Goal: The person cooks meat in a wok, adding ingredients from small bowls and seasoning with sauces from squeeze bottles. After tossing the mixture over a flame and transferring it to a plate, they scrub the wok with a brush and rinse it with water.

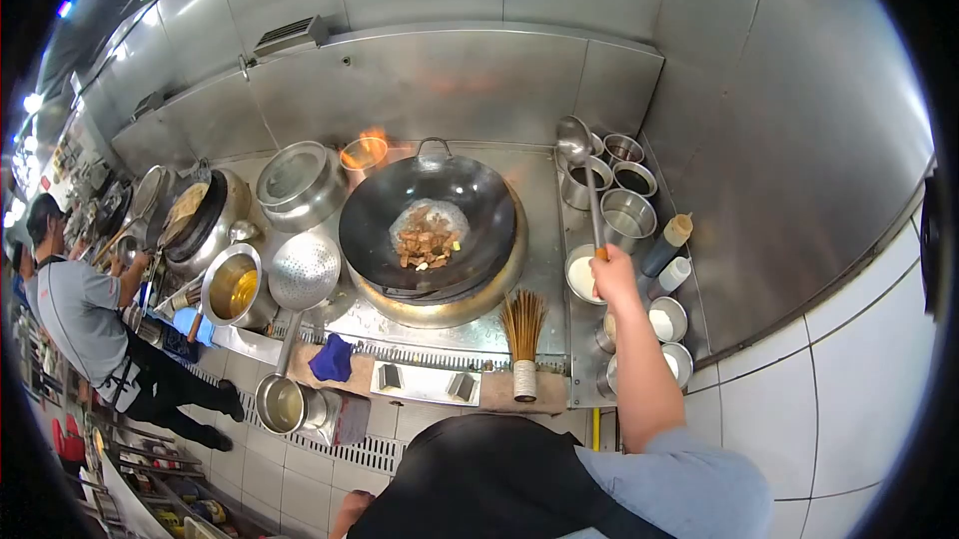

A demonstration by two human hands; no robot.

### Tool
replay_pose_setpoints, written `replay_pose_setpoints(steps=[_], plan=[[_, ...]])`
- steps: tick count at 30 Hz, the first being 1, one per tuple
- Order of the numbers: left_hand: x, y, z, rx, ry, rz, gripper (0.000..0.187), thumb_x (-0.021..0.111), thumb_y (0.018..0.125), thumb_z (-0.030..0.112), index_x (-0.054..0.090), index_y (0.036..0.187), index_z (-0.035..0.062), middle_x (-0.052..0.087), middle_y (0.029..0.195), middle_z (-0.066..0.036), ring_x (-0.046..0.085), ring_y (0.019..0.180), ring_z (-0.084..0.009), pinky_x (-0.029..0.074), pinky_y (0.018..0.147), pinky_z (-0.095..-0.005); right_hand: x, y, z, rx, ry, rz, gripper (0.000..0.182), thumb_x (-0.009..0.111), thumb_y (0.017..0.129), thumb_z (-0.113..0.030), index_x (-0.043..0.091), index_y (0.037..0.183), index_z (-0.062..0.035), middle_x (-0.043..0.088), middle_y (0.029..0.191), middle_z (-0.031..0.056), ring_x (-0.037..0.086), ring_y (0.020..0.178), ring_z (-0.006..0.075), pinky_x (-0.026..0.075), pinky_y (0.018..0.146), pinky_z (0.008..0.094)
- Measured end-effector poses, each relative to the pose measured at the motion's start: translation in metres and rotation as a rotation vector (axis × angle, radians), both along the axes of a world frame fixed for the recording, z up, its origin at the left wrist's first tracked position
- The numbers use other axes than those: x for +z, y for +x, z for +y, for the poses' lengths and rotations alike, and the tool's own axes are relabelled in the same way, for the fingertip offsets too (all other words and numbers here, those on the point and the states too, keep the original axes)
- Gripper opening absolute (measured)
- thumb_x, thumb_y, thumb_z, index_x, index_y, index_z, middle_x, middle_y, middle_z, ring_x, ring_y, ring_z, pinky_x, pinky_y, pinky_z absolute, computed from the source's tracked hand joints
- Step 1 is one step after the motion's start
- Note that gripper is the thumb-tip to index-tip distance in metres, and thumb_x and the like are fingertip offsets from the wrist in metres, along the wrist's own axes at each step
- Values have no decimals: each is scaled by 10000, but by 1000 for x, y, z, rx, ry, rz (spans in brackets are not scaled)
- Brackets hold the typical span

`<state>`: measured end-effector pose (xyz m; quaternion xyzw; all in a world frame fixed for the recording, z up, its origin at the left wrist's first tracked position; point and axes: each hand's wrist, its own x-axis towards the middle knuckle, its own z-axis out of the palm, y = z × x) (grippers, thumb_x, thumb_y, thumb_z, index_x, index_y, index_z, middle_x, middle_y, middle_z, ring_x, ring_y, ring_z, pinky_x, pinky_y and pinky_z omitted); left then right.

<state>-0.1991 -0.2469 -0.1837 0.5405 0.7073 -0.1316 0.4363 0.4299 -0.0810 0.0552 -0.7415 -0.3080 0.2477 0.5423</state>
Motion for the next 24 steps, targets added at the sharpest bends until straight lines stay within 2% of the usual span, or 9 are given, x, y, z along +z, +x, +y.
replay_pose_setpoints(steps=[3,4,8,13,24], plan=[[0,-3,-7,-75,-4,20,258,644,778,195,646,980,33,670,907,-122,666,786,-268,527,663,-387,-17,42,11,2,-56,51,193,536,784,-69,574,932,50,519,597,70,476,361,171,377,340,313],[2,-3,-7,-91,-4,25,258,641,780,198,646,979,34,669,910,-123,665,790,-269,526,667,-389,-17,45,12,-17,-48,59,75,530,782,-60,520,808,10,492,571,58,467,352,168,352,324,310],[6,4,-5,-115,11,46,256,629,789,211,647,976,38,667,923,-127,660,808,-275,523,683,-394,-16,54,15,-37,-107,152,70,520,784,-49,527,831,2,485,566,48,454,345,157,321,308,301],[14,21,4,-122,27,62,255,613,799,226,649,973,43,665,938,-131,654,830,-282,520,703,-400,-23,65,9,-26,6,335,30,526,788,-49,525,799,-21,498,577,40,431,347,132,307,304,281],[15,29,5,-209,7,74,262,579,822,260,653,966,54,660,973,-142,641,878,-297,512,748,-414,-13,77,0,-7,83,377,31,533,803,-54,525,798,-25,510,583,36,435,343,129,318,305,276]])
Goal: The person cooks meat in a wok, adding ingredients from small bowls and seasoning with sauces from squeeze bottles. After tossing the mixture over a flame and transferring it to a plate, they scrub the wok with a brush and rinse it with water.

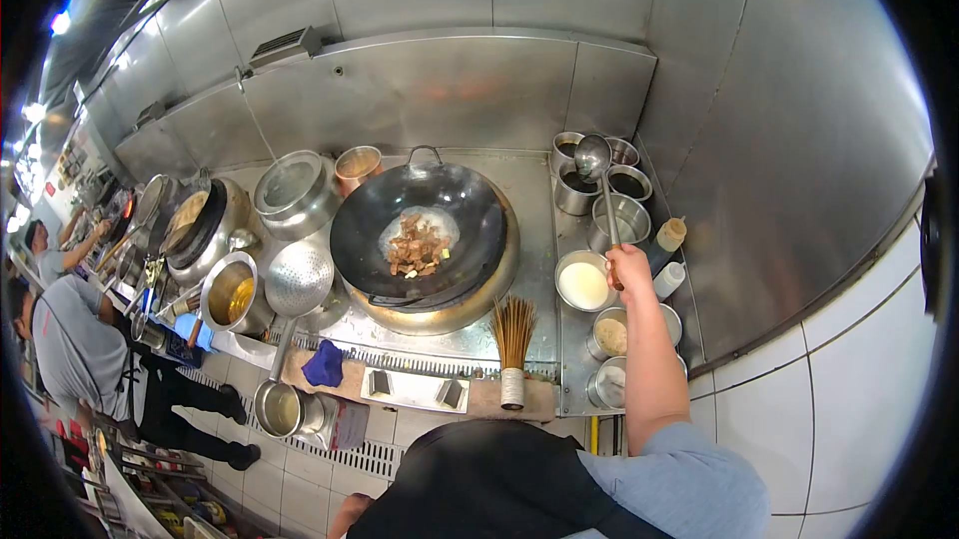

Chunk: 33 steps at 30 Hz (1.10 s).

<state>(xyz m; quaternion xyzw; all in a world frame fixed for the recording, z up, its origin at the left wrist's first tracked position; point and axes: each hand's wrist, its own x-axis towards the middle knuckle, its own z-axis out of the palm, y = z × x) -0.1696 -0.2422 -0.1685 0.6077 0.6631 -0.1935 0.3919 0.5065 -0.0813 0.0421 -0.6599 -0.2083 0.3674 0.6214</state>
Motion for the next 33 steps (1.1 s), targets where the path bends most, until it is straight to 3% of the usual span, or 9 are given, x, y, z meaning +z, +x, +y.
replay_pose_setpoints(steps=[9,14,19,21,25,26,28,31,33], plan=[[11,6,-3,-43,2,23,275,551,841,287,656,961,63,655,1000,-151,631,918,-309,506,784,-426,35,-48,-32,168,-12,-46,63,535,809,-51,523,863,-20,493,590,28,430,360,122,325,331,261],[44,28,-5,-88,16,75,285,535,852,303,658,958,68,653,1016,-155,625,940,-316,502,804,-432,66,-96,-49,385,-47,-171,404,543,817,-48,493,1214,9,493,632,13,414,384,93,332,353,253],[0,7,2,-193,3,71,276,559,842,294,651,928,48,672,950,-132,670,699,-242,539,662,-369,87,-126,-53,478,-16,-270,566,565,836,-63,389,1372,-14,487,659,10,420,418,85,353,383,247],[4,12,5,89,-26,14,268,554,845,280,647,919,39,676,908,-126,657,619,-214,532,612,-344,86,-132,-53,546,17,-236,537,544,855,-69,395,1367,-11,502,664,25,433,416,92,352,384,246],[4,11,-4,191,-48,-11,275,546,849,269,645,915,22,685,846,-126,660,623,-200,522,592,-336,20,-146,-32,657,174,604,423,528,853,-49,470,1270,-5,502,657,31,429,383,112,339,346,249],[-21,-4,-11,85,-57,-74,275,551,846,272,649,917,26,684,856,-130,662,635,-217,522,608,-351,-32,-157,-17,556,196,-158,403,533,853,-56,477,1250,-11,503,655,32,431,383,114,343,341,251],[-31,-9,-20,-24,-60,-139,275,555,842,275,652,919,30,684,865,-134,663,647,-234,522,624,-365,-42,-172,-18,400,200,-914,383,539,854,-64,484,1230,-18,505,653,33,433,384,116,346,336,253],[-35,-6,-24,12,-97,-18,255,581,819,285,668,926,71,671,925,-136,661,744,-284,525,700,-406,-20,-162,-30,465,-49,-1,396,554,848,-77,481,1234,-29,513,657,31,440,392,115,352,336,248],[-35,-13,-37,44,55,-141,247,582,809,288,673,914,84,664,938,-141,649,803,-307,517,737,-419,-11,-135,-39,342,23,187,356,559,849,-90,500,1194,-26,514,651,26,438,393,107,352,334,245]])
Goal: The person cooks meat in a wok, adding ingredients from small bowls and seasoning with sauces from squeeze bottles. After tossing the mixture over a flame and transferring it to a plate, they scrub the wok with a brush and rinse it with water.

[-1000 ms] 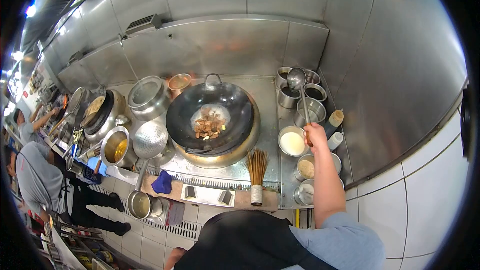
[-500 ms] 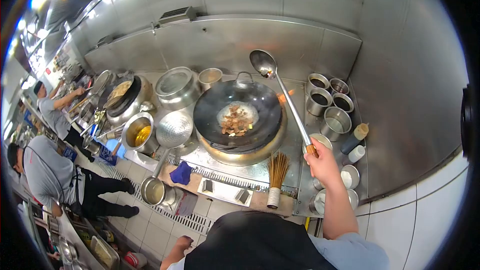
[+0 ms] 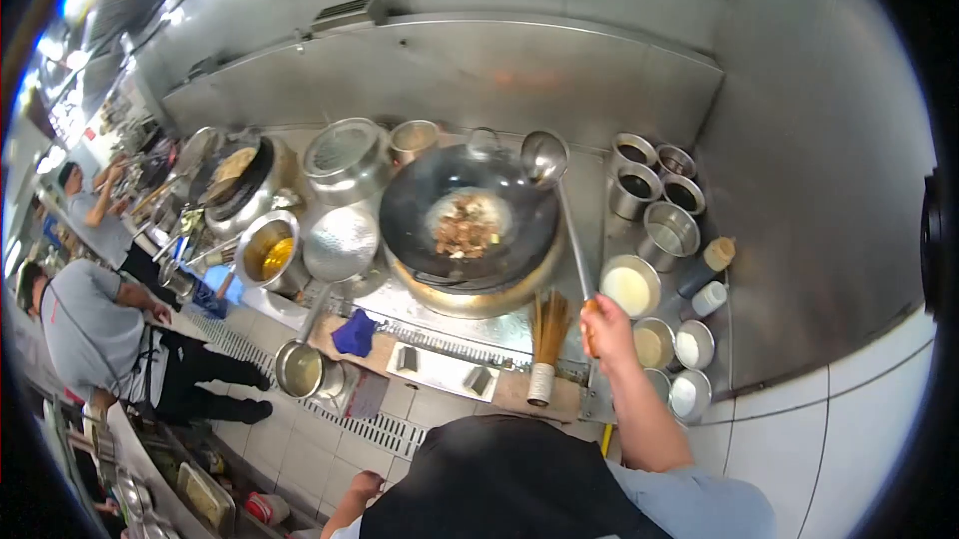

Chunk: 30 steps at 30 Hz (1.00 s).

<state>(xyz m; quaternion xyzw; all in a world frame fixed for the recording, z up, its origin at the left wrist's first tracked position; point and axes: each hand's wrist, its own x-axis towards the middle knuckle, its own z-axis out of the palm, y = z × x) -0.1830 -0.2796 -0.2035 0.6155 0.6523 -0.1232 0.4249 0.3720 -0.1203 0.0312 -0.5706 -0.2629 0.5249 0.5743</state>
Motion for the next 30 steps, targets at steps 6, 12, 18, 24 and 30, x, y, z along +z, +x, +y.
replay_pose_setpoints(steps=[6,12,18,24,30], plan=[[5,-1,2,7,-36,80,276,559,810,311,674,902,77,660,951,-150,635,841,-326,504,764,-429,23,89,-1,-347,-9,-385,42,497,818,-63,533,830,-44,487,570,19,428,356,117,322,330,267],[14,12,21,-7,-14,112,307,537,811,333,675,890,70,656,964,-159,621,879,-345,492,790,-440,-3,175,19,-511,-94,-388,81,509,809,-89,517,827,-10,492,579,49,437,355,147,345,326,281],[33,30,40,30,39,139,340,514,812,355,676,879,63,652,978,-168,608,918,-364,479,817,-450,0,191,22,-516,-137,-220,62,528,811,-94,500,823,-39,501,587,45,423,361,147,329,323,289],[40,42,44,104,7,230,356,504,815,361,678,879,58,650,999,-172,599,944,-369,472,834,-447,8,196,14,-520,-27,45,66,535,831,-100,487,814,-58,507,588,43,431,376,146,327,327,292],[28,31,34,24,-28,177,330,524,810,346,677,892,66,650,1006,-167,600,953,-359,475,837,-443,10,200,9,-509,3,16,76,529,835,-99,492,784,-56,500,583,44,429,366,148,318,313,289]])
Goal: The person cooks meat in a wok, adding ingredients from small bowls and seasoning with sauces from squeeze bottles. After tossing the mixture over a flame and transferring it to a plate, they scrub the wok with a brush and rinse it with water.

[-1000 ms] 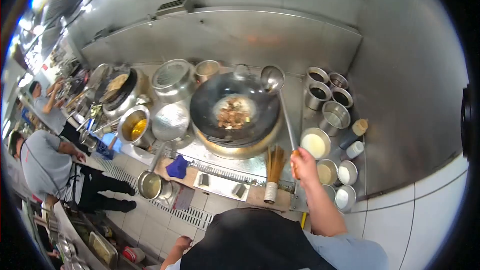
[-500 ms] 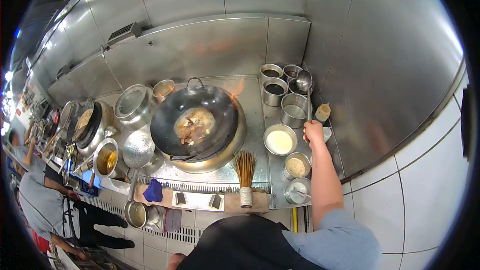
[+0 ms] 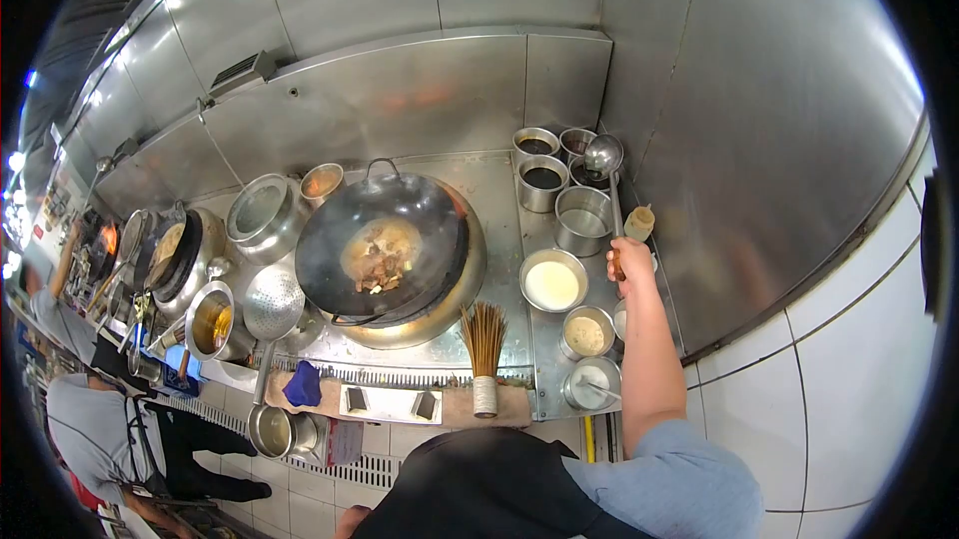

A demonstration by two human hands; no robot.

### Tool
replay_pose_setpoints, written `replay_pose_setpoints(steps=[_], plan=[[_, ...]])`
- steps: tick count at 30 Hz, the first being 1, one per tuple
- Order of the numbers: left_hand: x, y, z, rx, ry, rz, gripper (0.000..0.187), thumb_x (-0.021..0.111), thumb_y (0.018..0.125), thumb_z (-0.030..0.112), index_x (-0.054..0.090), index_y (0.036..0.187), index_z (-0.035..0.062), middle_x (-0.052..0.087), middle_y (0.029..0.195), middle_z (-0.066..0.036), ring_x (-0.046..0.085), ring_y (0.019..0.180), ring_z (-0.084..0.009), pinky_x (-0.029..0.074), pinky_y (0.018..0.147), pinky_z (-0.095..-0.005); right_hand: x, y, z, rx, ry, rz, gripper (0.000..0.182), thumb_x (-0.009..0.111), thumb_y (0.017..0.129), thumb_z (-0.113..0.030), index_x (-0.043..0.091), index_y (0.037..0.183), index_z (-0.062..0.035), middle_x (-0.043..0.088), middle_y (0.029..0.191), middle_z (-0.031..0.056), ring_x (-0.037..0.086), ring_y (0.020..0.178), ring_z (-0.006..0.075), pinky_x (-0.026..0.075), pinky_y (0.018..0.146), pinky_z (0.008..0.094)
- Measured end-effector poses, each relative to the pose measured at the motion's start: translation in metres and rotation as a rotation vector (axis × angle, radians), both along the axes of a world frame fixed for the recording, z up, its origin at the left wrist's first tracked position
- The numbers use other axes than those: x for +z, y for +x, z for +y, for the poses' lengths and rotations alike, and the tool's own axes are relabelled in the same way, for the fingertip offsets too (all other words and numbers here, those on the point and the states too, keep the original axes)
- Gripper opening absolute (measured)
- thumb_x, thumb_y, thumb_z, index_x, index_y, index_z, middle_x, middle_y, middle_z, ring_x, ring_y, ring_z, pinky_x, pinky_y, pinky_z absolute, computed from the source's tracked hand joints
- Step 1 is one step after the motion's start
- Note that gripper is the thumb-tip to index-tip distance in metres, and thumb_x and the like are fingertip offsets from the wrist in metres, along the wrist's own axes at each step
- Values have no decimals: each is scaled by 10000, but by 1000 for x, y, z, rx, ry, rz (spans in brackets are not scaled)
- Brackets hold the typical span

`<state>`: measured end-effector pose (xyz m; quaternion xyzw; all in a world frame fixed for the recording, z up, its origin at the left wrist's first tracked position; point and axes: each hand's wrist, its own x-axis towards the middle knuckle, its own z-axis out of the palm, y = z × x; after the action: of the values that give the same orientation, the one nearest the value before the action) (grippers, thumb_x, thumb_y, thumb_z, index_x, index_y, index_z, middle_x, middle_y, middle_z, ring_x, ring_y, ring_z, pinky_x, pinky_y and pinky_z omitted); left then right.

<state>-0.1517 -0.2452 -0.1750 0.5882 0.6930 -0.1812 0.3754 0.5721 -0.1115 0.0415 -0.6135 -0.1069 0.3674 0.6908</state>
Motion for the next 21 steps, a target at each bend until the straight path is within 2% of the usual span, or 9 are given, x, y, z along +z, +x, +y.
replay_pose_setpoints(steps=[21], plan=[[-17,-4,-1,-68,-44,-16,263,593,791,295,674,939,93,651,1030,-147,603,983,-325,484,845,-427,3,5,-4,11,0,-24,74,537,841,-97,505,803,-42,512,582,50,435,347,157,309,300,303]])
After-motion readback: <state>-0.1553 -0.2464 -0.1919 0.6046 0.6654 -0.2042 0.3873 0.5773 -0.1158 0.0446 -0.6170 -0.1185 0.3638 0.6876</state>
